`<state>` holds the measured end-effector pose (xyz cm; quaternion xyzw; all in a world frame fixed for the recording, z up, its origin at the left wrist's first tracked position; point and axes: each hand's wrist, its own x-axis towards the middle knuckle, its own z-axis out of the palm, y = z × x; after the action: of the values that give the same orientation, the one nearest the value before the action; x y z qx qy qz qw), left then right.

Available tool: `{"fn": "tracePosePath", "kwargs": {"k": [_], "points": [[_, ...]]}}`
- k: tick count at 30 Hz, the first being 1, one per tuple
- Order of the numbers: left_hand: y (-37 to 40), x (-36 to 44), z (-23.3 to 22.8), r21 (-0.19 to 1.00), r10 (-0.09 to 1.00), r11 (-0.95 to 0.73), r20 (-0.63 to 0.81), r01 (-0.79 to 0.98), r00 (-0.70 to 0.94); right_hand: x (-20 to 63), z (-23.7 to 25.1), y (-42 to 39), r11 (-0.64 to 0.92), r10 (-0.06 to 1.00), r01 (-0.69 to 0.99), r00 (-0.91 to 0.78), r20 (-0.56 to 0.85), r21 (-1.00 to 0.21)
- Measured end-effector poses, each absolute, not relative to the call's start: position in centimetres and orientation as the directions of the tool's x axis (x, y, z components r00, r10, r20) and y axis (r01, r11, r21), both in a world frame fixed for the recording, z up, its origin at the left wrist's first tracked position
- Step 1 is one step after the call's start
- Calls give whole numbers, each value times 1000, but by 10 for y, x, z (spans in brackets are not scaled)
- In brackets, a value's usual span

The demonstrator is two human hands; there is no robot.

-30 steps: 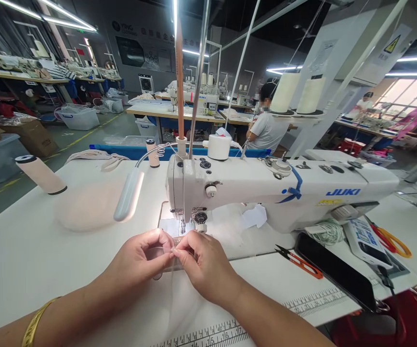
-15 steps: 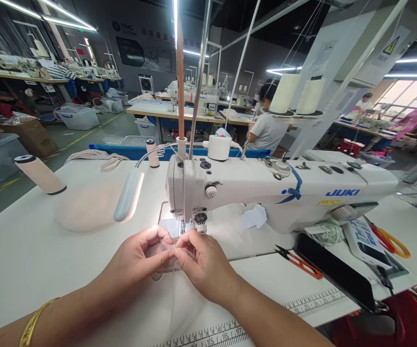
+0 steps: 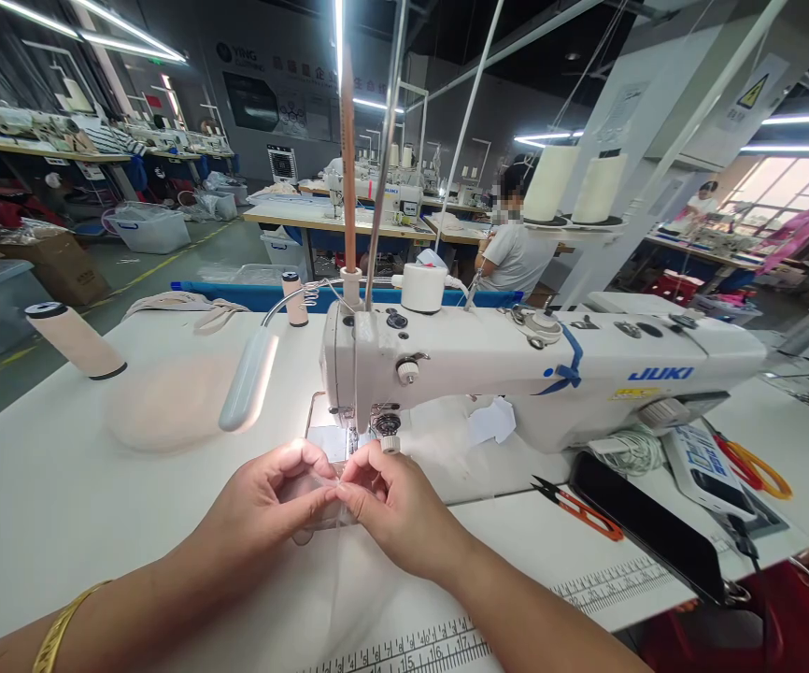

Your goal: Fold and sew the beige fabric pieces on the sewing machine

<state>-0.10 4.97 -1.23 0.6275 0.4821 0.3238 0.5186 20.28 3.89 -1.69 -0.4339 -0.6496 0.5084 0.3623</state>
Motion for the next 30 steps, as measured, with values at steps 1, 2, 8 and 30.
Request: {"fn": "tracePosePath", "kwargs": {"k": [1, 2, 8, 30], "points": [[50, -1, -11, 964, 940, 5, -95, 266, 327, 203, -17, 39, 109, 932, 198, -362, 31, -974], [49, 0, -10, 965, 938, 9, -98, 261, 332, 204, -17, 39, 115, 932, 207, -361, 34, -972], [49, 2, -1, 956, 904, 27, -148, 292, 402, 204, -16, 39, 211, 939, 312, -329, 103, -926], [60, 10, -22, 495, 887, -457, 190, 739, 422, 190, -31, 51, 282, 958, 745, -254, 133, -604]]}}
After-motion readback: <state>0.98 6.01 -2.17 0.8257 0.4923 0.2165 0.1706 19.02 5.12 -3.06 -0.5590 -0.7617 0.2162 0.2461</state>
